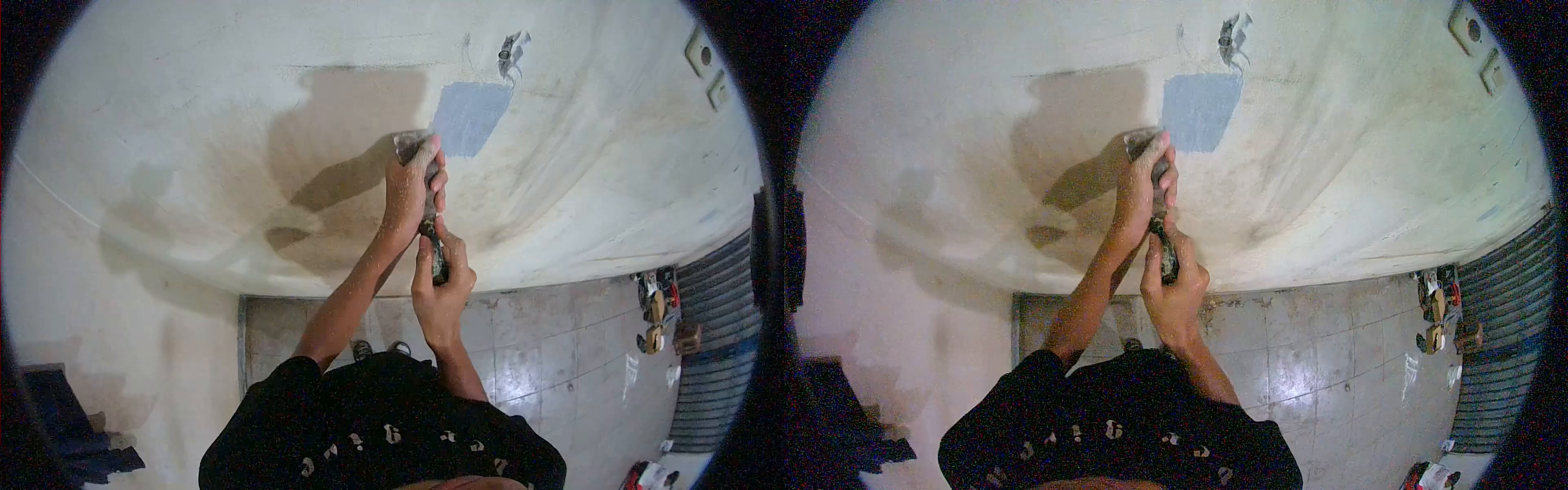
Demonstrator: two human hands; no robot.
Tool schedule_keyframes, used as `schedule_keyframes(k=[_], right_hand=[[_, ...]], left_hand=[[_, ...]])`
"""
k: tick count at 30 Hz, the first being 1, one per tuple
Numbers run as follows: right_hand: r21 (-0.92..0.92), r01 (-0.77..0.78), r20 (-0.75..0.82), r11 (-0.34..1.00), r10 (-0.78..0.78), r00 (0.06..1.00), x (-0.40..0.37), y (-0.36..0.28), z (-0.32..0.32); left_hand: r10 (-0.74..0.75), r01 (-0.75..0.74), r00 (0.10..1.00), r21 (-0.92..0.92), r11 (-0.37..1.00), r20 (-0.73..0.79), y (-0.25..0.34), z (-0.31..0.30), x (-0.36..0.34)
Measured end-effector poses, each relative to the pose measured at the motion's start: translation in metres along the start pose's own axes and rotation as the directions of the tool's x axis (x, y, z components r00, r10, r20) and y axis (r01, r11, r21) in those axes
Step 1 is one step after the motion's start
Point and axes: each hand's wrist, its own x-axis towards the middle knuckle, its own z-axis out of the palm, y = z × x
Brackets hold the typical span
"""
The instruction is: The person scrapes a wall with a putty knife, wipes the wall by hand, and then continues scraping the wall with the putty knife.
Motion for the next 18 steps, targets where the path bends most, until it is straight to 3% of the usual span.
schedule_keyframes(k=[3, 5, 8, 11, 14, 17, 18], right_hand=[[0.026, 0.013, 0.001, 1.000, -0.013, 1.000, 0.018, 0.003, -0.001], [0.044, -0.077, 0.018, 0.996, 0.077, 0.997, 0.017, -0.010, -0.004], [-0.046, 0.117, -0.038, 0.992, -0.119, 0.992, 0.009, 0.015, -0.002], [0.016, -0.008, -0.015, 1.000, 0.008, 1.000, 0.023, -0.006, -0.002], [0.034, -0.026, -0.002, 0.999, 0.026, 1.000, 0.025, -0.015, -0.005], [-0.038, 0.003, 0.018, 0.999, -0.002, 1.000, 0.011, 0.005, -0.006], [-0.030, 0.128, -0.036, 0.991, -0.129, 0.991, 0.016, 0.005, -0.001]], left_hand=[[0.062, -0.062, 0.998, -0.017, 0.998, 0.031, 0.007, 0.011, 0.013], [0.073, -0.073, 0.997, -0.020, 0.997, 0.027, 0.011, 0.014, 0.010], [0.063, -0.063, 0.997, -0.014, 0.998, 0.049, 0.000, 0.006, 0.011], [0.086, -0.087, 0.995, 0.007, 0.996, 0.049, 0.019, 0.017, 0.015], [0.091, -0.091, 0.996, -0.003, 0.996, 0.023, 0.015, 0.017, 0.012], [0.091, -0.091, 0.995, -0.004, 0.996, 0.033, 0.006, 0.010, 0.011], [0.086, -0.086, 0.996, -0.007, 0.996, 0.031, 0.010, 0.013, 0.011]])
